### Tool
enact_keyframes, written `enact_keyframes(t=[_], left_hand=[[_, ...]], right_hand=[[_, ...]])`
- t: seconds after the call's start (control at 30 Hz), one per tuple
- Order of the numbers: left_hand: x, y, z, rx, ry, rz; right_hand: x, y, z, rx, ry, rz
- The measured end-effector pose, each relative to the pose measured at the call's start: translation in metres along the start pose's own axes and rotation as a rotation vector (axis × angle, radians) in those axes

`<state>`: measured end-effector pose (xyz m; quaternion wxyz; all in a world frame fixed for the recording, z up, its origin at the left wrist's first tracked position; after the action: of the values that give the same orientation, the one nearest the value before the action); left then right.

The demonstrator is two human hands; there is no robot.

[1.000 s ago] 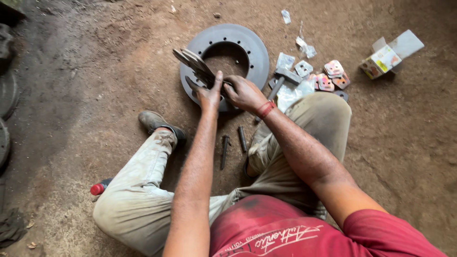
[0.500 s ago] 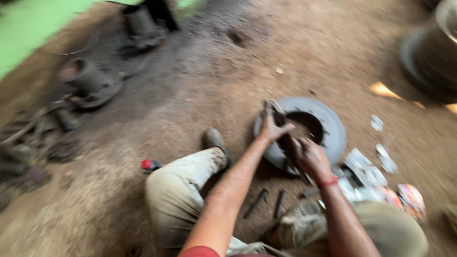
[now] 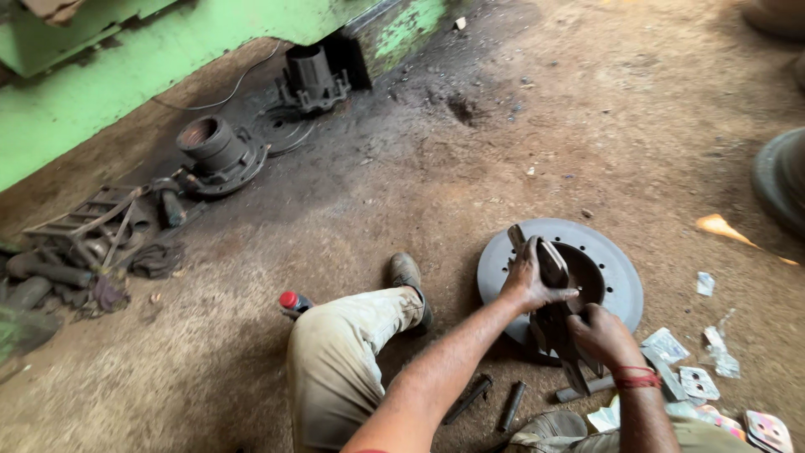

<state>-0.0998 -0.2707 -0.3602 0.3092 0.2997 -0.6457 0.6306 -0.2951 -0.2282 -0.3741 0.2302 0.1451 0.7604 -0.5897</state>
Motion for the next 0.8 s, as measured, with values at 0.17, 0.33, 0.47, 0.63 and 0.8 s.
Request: enact_keyframes(t=[0.17,0.33,0.47,0.63,0.8], left_hand=[[0.022,0.014,-0.023,0.096,0.092,0.044],[0.039,0.005,-0.045,0.089,0.005,0.043],[0.049,-0.01,-0.058,0.07,0.033,0.047],[0.061,-0.013,-0.067,0.053,0.002,0.101],[0.068,-0.003,-0.072,0.087,0.097,0.159]], right_hand=[[-0.005,0.002,-0.008,-0.072,0.008,-0.119],[-0.034,-0.01,-0.03,-0.136,0.145,-0.308],[-0.06,-0.014,-0.039,-0.103,0.102,-0.332],[-0.066,-0.022,-0.049,-0.09,0.067,-0.343],[-0.059,-0.025,-0.061,-0.066,0.077,-0.304]])
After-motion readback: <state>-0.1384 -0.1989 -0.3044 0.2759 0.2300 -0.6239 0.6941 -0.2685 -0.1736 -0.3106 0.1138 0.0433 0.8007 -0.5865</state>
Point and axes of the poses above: each hand's wrist, its own z-axis towards the middle knuckle, its own y-axis out of the palm, x = y × z, the point moved 1 cm from there along z, towards the middle knuckle, and after that the axes turned 4 degrees about -y, right-handed, at the moved point
